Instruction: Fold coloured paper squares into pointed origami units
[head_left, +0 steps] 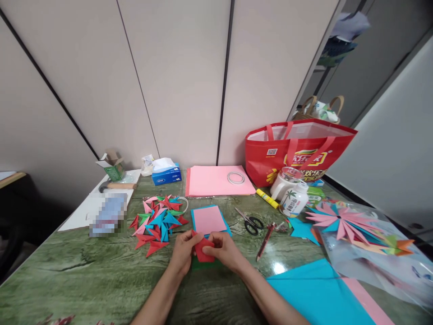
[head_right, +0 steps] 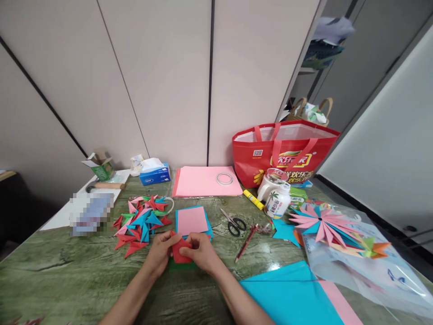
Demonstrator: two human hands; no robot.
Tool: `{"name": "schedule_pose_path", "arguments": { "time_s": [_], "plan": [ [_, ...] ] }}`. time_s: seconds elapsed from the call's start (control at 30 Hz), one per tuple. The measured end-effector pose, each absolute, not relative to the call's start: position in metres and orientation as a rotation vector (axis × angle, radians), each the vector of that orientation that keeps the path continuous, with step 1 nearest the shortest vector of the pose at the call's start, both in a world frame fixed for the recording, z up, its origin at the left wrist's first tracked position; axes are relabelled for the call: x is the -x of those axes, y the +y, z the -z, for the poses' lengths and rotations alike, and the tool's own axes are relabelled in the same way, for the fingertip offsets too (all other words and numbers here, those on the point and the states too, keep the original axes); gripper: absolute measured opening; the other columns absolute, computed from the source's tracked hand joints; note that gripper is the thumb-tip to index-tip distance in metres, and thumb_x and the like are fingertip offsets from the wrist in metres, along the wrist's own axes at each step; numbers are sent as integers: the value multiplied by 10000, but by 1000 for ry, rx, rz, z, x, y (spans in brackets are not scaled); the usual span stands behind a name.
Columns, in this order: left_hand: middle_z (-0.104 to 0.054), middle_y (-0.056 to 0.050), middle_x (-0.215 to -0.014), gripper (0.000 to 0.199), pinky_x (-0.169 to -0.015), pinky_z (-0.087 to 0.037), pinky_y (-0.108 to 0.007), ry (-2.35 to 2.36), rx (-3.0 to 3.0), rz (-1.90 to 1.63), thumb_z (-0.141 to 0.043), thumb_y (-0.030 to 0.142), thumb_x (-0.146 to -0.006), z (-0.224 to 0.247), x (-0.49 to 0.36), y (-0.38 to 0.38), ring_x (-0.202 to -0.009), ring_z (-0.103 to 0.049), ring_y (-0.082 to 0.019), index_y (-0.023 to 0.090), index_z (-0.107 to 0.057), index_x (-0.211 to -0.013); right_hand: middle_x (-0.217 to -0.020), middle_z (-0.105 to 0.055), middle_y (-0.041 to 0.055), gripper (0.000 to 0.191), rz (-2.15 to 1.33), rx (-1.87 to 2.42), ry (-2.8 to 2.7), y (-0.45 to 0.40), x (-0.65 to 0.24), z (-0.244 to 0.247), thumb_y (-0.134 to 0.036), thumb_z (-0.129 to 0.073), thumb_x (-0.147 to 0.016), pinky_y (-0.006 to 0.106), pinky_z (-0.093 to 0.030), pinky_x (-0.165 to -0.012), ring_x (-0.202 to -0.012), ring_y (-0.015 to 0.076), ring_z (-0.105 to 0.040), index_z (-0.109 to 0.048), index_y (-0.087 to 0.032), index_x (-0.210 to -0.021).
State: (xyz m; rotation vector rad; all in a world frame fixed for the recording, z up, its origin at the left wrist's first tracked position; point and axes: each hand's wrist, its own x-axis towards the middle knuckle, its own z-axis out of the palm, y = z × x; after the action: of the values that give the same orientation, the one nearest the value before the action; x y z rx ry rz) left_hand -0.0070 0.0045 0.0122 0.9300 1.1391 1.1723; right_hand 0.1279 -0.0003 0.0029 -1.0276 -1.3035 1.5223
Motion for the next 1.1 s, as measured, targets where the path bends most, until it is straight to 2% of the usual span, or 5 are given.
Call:
{"name": "schedule_pose_path", "arguments": {
  "time_s": [0.13,0.33,0.53,0.9,1.1],
  "plan": [
    [-486,35,-417,298,-357,-306,-182,1115,-900,-1146,-683,391,-570,-14,9,6,-355,-387,-60,115,-594,-501,-500,-484,-59,357,-1690,972,-1178,0,-128,-5,-421,-713,-515,197,-283,-455,-436,64,-379,-472,-162,-566],
    [-472,27,-383,318,-325,-251,-184,1148,-743,-1222,-677,393,-560,-15,10,7,-335,-365,-65,109,-579,-455,-474,-451,-71,386,-1669,952,-1208,-2,-125,-6,-420,-734,-482,187,-273,-449,-444,62,-370,-448,-163,-509],
    [-559,3,-476,299,-446,-355,-208,1171,-1067,-1110,-675,396,-577,-13,10,6,-451,-449,-102,104,-643,-520,-481,-475,-63,379,-1616,1023,-1143,0,-127,-3,-439,-726,-487,192,-280,-438,-424,58,-365,-476,-159,-536],
    [-532,27,-444,203,-472,-353,-203,1162,-1039,-1210,-720,294,-533,-14,8,3,-464,-444,-101,121,-634,-467,-489,-296,-65,430,-1351,1076,-1372,0,-122,0,-541,-496,-703,201,-214,-429,-461,70,-250,-372,-178,-508],
    [-604,-14,-500,196,-528,-423,-248,1034,-793,-1177,-718,307,-529,-19,0,-2,-500,-520,-129,118,-676,-558,-490,-269,-53,414,-1080,1141,-1424,-4,-119,-2,-466,-442,-766,223,-216,-452,-474,82,-247,-346,-182,-481]
  ]
}}
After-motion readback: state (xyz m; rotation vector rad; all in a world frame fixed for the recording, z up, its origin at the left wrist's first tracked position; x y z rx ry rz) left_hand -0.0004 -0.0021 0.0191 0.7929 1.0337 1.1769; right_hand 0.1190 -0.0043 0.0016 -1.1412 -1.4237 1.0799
